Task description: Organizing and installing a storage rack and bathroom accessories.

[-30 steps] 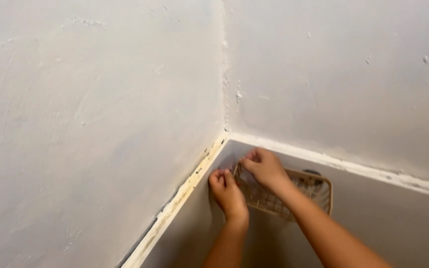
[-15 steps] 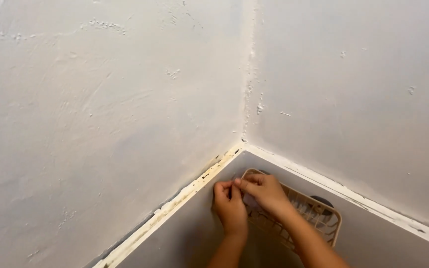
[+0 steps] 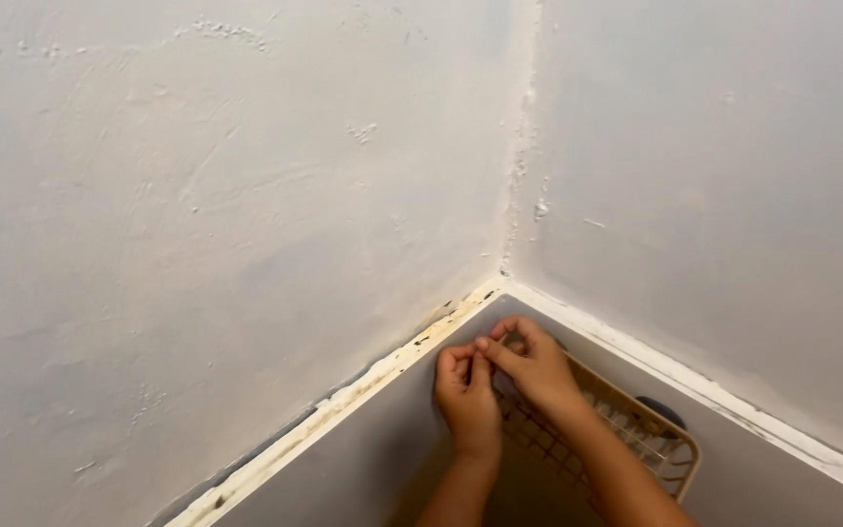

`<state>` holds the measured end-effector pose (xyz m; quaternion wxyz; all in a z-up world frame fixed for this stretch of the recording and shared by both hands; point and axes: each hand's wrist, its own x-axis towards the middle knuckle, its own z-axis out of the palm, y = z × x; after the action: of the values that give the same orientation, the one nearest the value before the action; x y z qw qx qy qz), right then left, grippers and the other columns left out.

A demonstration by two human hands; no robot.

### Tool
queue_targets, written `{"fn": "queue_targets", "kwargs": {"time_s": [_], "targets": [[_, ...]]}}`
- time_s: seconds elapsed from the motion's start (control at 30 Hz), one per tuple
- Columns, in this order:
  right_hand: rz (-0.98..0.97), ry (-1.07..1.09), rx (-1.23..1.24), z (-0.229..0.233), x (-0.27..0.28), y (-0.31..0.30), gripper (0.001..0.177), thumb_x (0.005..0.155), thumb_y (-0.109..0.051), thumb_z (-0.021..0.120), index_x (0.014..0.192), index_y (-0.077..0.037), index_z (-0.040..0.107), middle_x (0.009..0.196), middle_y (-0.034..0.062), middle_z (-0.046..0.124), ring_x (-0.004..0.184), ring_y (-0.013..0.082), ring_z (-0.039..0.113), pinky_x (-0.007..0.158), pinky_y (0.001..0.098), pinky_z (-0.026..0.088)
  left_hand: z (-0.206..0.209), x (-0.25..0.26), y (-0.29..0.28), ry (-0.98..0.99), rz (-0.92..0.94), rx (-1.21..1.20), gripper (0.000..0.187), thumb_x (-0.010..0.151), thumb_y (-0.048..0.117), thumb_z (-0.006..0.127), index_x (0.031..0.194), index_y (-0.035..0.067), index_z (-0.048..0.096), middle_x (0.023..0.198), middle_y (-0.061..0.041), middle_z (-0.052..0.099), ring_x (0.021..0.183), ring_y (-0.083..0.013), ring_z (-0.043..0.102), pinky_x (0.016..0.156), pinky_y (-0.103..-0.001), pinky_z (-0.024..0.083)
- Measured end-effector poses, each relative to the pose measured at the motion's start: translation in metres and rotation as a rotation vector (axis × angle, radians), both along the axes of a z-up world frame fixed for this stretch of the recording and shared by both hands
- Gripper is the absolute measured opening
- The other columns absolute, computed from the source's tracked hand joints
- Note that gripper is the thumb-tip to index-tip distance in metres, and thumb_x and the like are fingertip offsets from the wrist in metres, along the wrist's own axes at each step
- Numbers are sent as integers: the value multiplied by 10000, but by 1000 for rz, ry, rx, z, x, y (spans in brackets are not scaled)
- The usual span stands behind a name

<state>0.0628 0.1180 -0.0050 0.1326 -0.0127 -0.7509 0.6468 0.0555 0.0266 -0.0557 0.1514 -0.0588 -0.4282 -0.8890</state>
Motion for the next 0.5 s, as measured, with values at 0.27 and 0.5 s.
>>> {"fn": "queue_targets", "kwargs": {"time_s": [0.27,0.5], "targets": [[-75,75,33,-9,-5,-8,330,804,-234,854,964,-56,627,638,-13,566,574,60,484,497,225,373,4,3,-1,-55,95,-92,109,984,75,628,913,1,591,861,-64,708,800,-97,643,733,-244,536],[57,143,-177,-24,-14,0,142,934,-163,679,973,-27,694,815,15,707,718,71,620,639,222,502,15,6,-16,-58,-39,-122,147,960,101,633,1028,-19,685,945,-66,744,841,-110,684,763,-266,578]]}}
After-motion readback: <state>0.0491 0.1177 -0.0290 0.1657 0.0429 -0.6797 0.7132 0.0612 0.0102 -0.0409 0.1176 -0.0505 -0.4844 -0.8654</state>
